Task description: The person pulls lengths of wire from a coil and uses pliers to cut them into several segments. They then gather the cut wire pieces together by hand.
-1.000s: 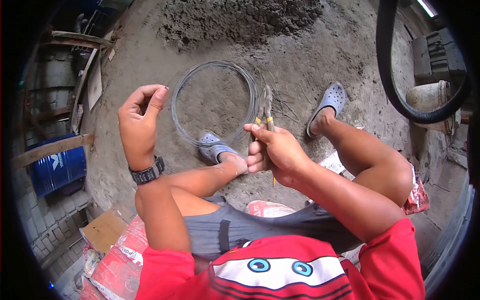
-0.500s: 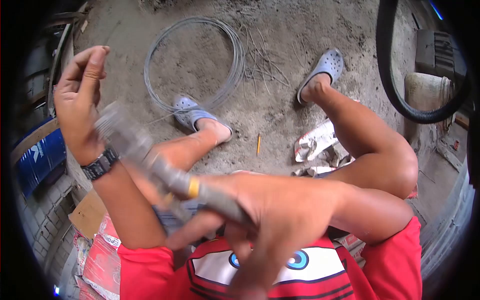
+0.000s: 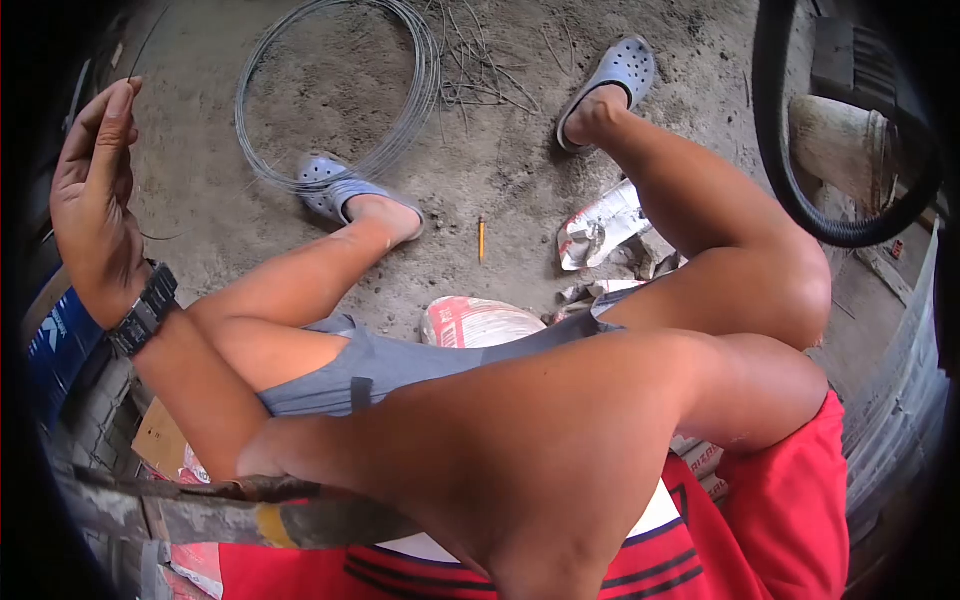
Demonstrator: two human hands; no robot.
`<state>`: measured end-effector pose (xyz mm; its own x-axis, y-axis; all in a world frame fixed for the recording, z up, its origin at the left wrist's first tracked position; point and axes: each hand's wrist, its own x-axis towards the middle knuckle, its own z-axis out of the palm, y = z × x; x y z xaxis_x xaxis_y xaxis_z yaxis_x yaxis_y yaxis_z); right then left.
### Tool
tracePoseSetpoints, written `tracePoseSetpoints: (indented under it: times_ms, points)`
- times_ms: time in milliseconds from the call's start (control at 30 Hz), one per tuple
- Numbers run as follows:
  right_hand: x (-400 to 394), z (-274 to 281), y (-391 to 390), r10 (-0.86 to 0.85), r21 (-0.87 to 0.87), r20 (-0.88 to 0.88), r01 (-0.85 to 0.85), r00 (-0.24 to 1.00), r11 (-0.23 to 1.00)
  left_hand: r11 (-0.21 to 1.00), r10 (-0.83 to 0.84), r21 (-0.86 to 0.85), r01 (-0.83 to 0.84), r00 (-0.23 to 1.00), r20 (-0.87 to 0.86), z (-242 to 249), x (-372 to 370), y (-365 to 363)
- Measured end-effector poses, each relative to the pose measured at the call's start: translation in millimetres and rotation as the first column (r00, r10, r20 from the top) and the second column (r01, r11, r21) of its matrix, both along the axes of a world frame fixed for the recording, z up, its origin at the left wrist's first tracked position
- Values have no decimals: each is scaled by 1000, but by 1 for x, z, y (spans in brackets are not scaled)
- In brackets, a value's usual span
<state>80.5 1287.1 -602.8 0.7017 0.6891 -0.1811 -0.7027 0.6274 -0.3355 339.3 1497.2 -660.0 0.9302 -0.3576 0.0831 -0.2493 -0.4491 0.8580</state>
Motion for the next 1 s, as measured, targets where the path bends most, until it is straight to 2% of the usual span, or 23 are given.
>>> tracePoseSetpoints:
  times_ms: [167, 233, 267, 300, 333, 400, 433, 467, 500, 567, 633, 667, 733, 867, 933, 1000]
  points:
    - [3, 3, -11, -10, -294, 329, 112, 944, 949, 998, -39, -53, 39, 999, 14, 5, -3, -4]
    - [4, -7, -10, -6, -436, 384, 187, 923, 881, 993, -3, 114, 9, 998, -57, 18, -12, -6]
    - [6, -16, -6, -73, -467, 368, 252, 927, 848, 992, 6, 125, -4, 1000, -19, 23, -18, -11]
    - [9, -25, -3, -142, -496, 354, 314, 925, 810, 993, -76, 86, 77, 997, -11, 25, -25, -18]
    - [15, -24, -7, -131, -571, 233, 245, 964, 784, 986, -158, 48, 158, 987, 0, 25, -30, -25]
    - [25, -21, -27, -76, -692, -27, 36, 997, 721, 986, -165, -2, 165, 986, -23, 23, -36, -33]
    - [26, -29, -29, -179, -674, 33, 154, 983, 723, 984, -178, -21, 177, 984, -21, 18, -36, -35]
    - [30, -35, -31, -196, -734, -36, 107, 980, 670, 980, -196, -45, 195, 980, -23, 12, -35, -37]
    - [31, -44, -34, -223, -754, -16, 134, 975, 643, 980, -196, -45, 196, 981, 1, 11, -37, -40]
    - [33, -53, -34, -254, -774, 13, 171, 967, 610, 968, -249, -40, 246, 963, -106, 8, -41, -46]
    - [36, -55, -32, -304, -821, 26, 194, 952, 537, 969, -246, -4, 247, 964, -102, 7, -44, -52]
    - [37, -60, -32, -310, -821, 38, 206, 950, 532, 971, -232, 38, 237, 966, -113, 5, -47, -54]
    - [39, -67, -30, -297, -781, 41, 216, 954, 586, 974, -226, -4, 226, 973, -37, 3, -54, -60]
    - [41, -78, -20, -231, -821, 128, 234, 965, 521, 972, -211, 101, 212, 977, -19, 10, -59, -62]
    - [43, -79, -19, -232, -817, 143, 247, 962, 522, 952, -241, 187, 242, 970, -29, 14, -60, -62]
    - [43, -83, -21, -203, -854, 138, 220, 969, 471, 942, -259, 218, 257, 966, -17, 16, -59, -61]
